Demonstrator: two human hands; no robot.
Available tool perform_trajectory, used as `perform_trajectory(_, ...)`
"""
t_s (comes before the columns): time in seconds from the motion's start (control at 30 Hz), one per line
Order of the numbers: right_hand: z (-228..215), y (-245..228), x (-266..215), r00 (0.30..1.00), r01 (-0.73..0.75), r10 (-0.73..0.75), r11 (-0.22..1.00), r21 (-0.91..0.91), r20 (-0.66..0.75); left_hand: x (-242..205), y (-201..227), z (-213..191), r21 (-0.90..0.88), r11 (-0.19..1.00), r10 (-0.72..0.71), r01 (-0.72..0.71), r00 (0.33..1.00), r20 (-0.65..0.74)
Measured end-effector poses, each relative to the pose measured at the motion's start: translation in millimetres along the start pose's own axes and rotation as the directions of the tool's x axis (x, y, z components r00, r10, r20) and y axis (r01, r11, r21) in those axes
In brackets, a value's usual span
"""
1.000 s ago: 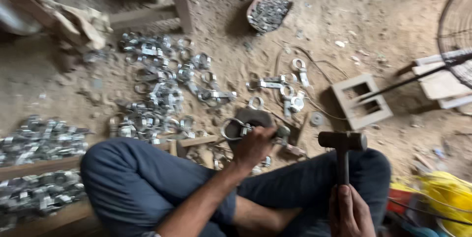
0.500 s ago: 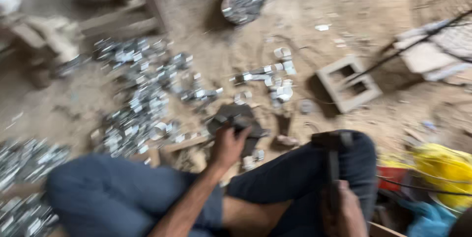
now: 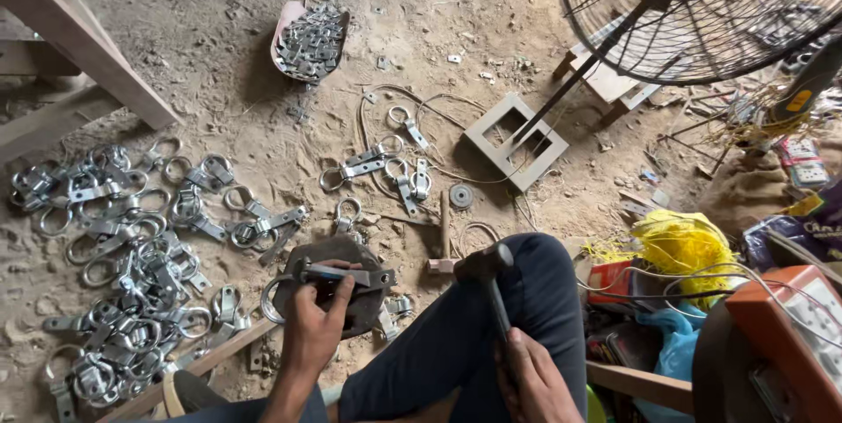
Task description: The person sits on the floor and uses a hammer to strike metal parts placed on a small anvil. They repeatedly pick up metal pieces, position them on the anvil, and hit them with the hammer to shape or assemble them.
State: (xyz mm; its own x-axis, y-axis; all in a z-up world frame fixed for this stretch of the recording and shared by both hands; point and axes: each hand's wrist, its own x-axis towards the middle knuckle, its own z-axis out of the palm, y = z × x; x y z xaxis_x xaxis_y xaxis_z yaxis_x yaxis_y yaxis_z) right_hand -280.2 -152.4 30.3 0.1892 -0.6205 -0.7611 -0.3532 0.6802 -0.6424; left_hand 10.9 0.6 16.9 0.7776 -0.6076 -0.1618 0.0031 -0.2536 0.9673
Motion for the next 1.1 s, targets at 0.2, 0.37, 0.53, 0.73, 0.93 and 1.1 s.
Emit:
perform_trajectory(0.2,-4.9,-30.9,-15.3,0.99,0.02,0.018,0.964,-0.266,0.14,-19.6,-26.6,7.6,0.19,0.982,0.029,-0.007,0.993,-0.113)
perform_trajectory(0.37,5.2,-45.4,-26.8,0.987,0.013,0.028,0.968,-0.249,0.16,-25.7,-2.9,7.8,0.349,0.89,0.359,-0.294,0.923,-0.136)
perform_trajectory(0.53,14.5,-54.6,-36.0,0.987,0.026,0.019,0.962,-0.273,0.162,-25.1,23.9,2.5,0.22,0.944,0.266,-0.244,0.961,-0.075)
perform_trajectory(0.73,18.2,-59.3,-42.6,0.991,0.025,0.018,0.95,-0.311,0.135,-23.7,24.6,1.8,0.2,0.951,0.248,-0.238,0.968,-0.028)
perform_trajectory(0.93,21.7,-64.5,-45.3,0.987,0.027,0.02,0.958,-0.287,0.162,-22.2,8.1,8.0,0.182,0.975,0.121,-0.127,0.992,0.041)
perform_trajectory(1.1,22.5,-65.3,-46.1,0.989,0.014,0.032,0.952,-0.305,0.143,-22.4,2.4,10.3,0.181,0.96,0.213,-0.214,0.977,0.025)
